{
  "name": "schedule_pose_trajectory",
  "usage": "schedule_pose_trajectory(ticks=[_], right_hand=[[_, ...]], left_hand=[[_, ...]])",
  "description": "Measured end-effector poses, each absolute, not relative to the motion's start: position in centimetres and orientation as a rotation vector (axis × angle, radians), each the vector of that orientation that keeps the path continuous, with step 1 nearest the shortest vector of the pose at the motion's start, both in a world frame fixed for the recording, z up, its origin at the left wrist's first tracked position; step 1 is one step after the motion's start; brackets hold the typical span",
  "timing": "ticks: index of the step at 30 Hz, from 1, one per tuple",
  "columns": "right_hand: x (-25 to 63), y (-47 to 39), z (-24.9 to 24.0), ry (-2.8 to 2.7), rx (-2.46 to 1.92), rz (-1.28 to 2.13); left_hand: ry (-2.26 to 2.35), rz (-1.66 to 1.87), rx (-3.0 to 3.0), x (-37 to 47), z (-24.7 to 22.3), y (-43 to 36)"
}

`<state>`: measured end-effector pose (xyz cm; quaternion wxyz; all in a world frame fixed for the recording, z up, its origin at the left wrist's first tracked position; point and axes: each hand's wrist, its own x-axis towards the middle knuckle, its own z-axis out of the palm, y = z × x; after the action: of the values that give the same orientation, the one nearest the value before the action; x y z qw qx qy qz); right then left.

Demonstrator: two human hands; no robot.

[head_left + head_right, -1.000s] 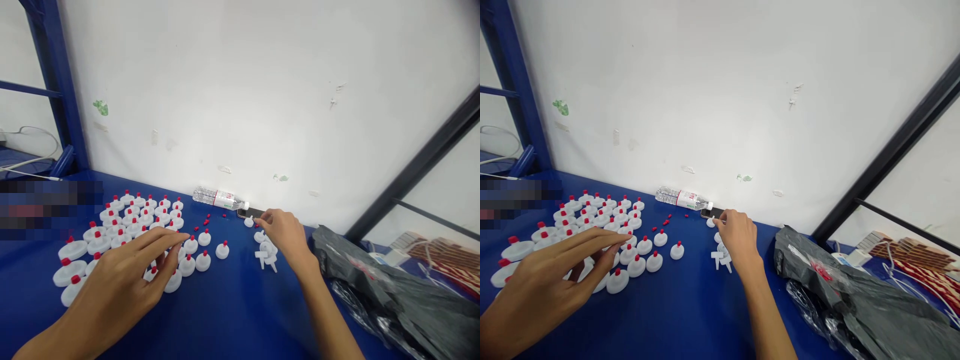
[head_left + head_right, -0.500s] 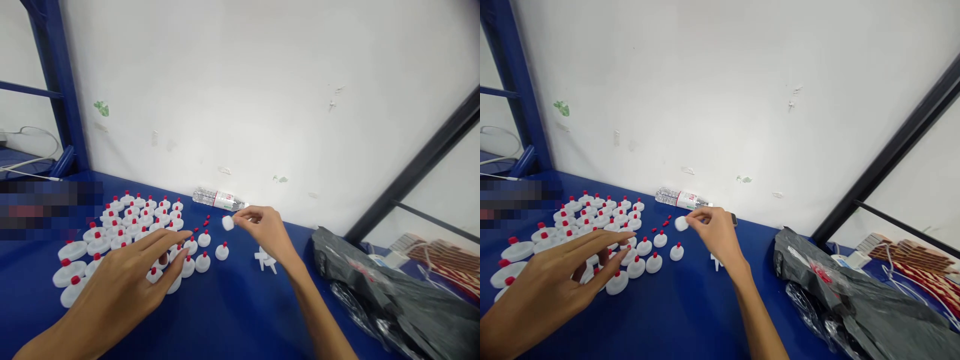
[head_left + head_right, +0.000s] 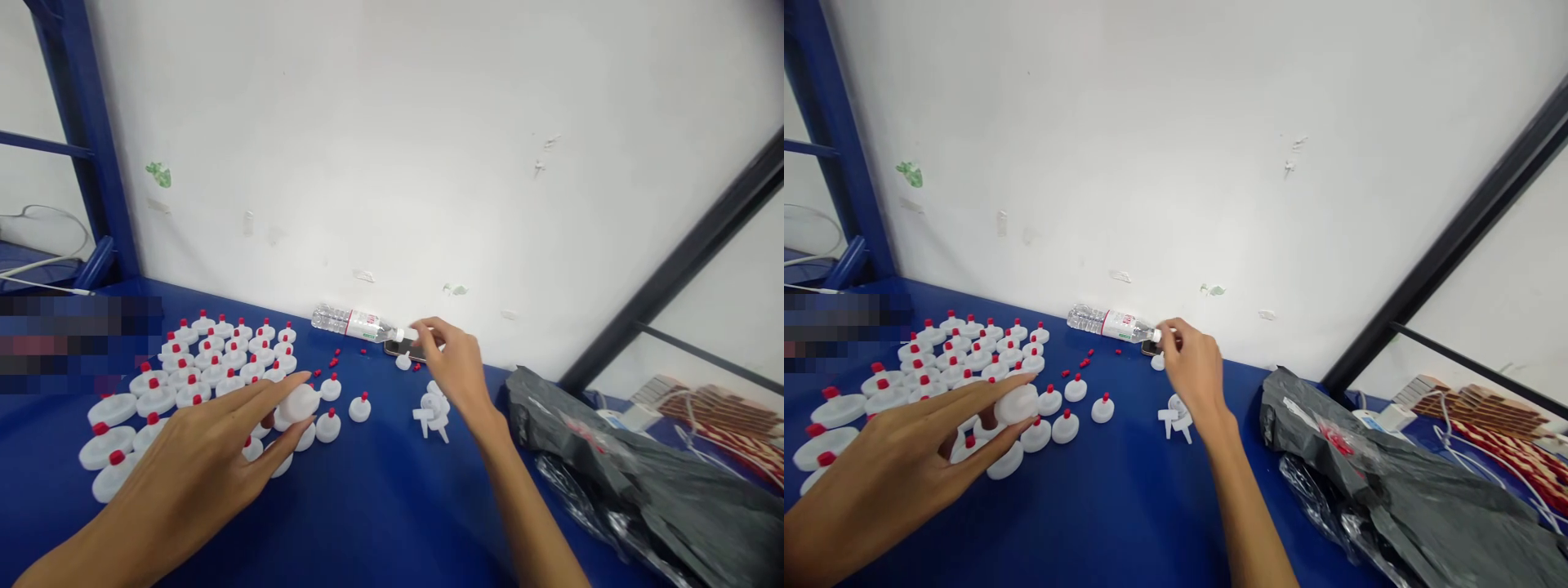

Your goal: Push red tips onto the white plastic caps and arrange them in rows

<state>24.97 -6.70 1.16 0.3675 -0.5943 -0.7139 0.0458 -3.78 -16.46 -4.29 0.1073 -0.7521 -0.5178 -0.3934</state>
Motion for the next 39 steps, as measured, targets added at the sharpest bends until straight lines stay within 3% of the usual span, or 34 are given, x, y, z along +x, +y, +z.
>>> schedule_pose_trajectory(ticks=[1,4,18,28,35,39], right_hand=[[26.3,-5.8,0.6,-1.838,-1.725,-0.055],[29.0,-3.9,-1.2,-1.907,-1.836,-0.072],[30.2,-1.0,-4.7,-2.158,-1.837,0.127],[29.2,-2.4,-3.3,-2.155,-1.694,0.211],[25.2,-6.0,0.2,-2.075,-1.312,0.522],[21.5,-8.6,1.1,-1.9,-0.887,0.98]], left_hand=[[-1.508,-1.165,-2.21,-3.7,-4.2,-16.5],[-1.473,-1.164,-2.215,-3.8,-4.4,-16.4],[-1.428,-1.085,-2.253,-4.2,-5.4,-16.0],[-1.451,-1.063,-2.254,-4.4,-5.3,-16.0],[-1.374,-1.024,-2.247,-4.2,-5.3,-15.9],[-1.354,-1.01,-2.243,-4.1,-5.5,-15.8]])
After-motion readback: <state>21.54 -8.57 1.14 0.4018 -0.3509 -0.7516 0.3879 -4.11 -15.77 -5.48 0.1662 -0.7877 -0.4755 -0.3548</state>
